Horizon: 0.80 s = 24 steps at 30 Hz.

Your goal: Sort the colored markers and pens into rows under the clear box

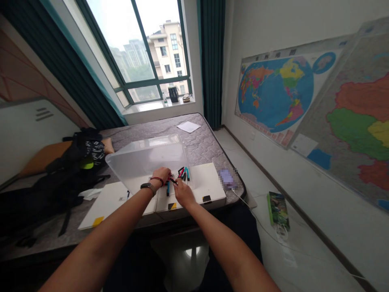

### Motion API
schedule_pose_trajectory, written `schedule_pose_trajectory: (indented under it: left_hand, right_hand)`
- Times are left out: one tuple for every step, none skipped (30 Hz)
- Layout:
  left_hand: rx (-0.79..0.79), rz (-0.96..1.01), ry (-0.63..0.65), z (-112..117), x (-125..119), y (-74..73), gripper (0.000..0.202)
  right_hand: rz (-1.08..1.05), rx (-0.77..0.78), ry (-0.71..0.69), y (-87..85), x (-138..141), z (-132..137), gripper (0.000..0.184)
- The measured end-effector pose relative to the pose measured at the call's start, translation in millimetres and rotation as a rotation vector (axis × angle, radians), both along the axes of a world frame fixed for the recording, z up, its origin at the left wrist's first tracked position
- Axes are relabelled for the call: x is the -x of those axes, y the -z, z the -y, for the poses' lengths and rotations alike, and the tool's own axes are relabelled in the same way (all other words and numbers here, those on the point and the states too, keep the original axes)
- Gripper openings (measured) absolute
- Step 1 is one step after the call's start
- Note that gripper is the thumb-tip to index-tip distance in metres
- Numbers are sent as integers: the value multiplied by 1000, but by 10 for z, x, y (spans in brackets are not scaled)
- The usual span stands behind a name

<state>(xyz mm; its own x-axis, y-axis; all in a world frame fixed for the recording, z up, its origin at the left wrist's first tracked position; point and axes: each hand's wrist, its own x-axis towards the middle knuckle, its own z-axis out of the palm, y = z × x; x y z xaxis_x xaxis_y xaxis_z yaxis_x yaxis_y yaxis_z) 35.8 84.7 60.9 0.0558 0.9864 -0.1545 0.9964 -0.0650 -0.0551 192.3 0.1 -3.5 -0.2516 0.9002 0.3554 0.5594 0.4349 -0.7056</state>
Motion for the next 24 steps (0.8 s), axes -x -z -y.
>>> schedule_pose_trajectory:
  left_hand:
    - [6,0,3,-13,-27,-1,20]
    - [11,0,7,-25,-46,0,20]
    - [14,1,11,-37,-56,2,20]
    - [18,3,15,-48,-57,6,20]
    - [23,6,17,-58,-51,11,20]
    - [28,10,17,-67,-38,15,20]
    - [33,14,16,-76,-22,19,21]
    - [38,18,13,-83,-4,22,21]
    - [40,23,8,-88,12,24,21]
    - [42,27,3,-91,26,25,22]
    - [42,31,-3,-93,36,26,22]
    - [42,35,-8,-92,43,25,22]
    - [42,39,-14,-90,46,23,22]
    - [43,44,-18,-88,46,21,22]
    - [45,48,-21,-85,45,19,22]
    - [47,53,-24,-84,42,16,22]
    - [49,58,-26,-83,40,12,22]
    - [52,62,-27,-84,38,9,22]
    - [53,67,-30,-85,37,7,22]
    - [54,72,-33,-89,37,7,23]
    - [54,77,-37,-92,40,8,23]
    - [53,82,-42,-97,44,11,24]
    - [52,86,-48,-100,50,15,24]
    - [50,92,-54,-103,57,22,25]
  right_hand:
    - [3,-1,-1,4,0,-1,24]
    - [5,0,-1,7,-1,-2,23]
    - [8,4,1,10,-1,-2,23]
    - [10,8,3,11,0,-3,24]
    - [11,11,3,12,0,-3,24]
    - [9,13,5,12,1,-2,23]
    - [7,14,5,11,1,-2,23]
    - [4,16,2,11,1,-1,23]
    - [2,17,0,10,2,-1,22]
    - [0,18,-1,11,2,-1,22]
    - [-1,19,-2,12,2,-2,22]
    - [0,22,-1,13,3,-3,22]
    - [1,24,0,14,3,-5,22]
    - [3,25,1,15,4,-6,22]
    - [6,26,3,17,4,-8,22]
    - [10,26,2,17,3,-9,22]
    - [14,26,2,17,3,-10,21]
    - [18,25,3,16,2,-10,21]
    - [22,25,3,15,0,-10,21]
    - [25,26,2,13,-1,-9,21]
    - [28,27,2,10,-3,-7,21]
    - [30,28,2,7,-5,-6,21]
    - [32,28,1,4,-6,-4,20]
    - [34,28,1,3,-6,-3,20]
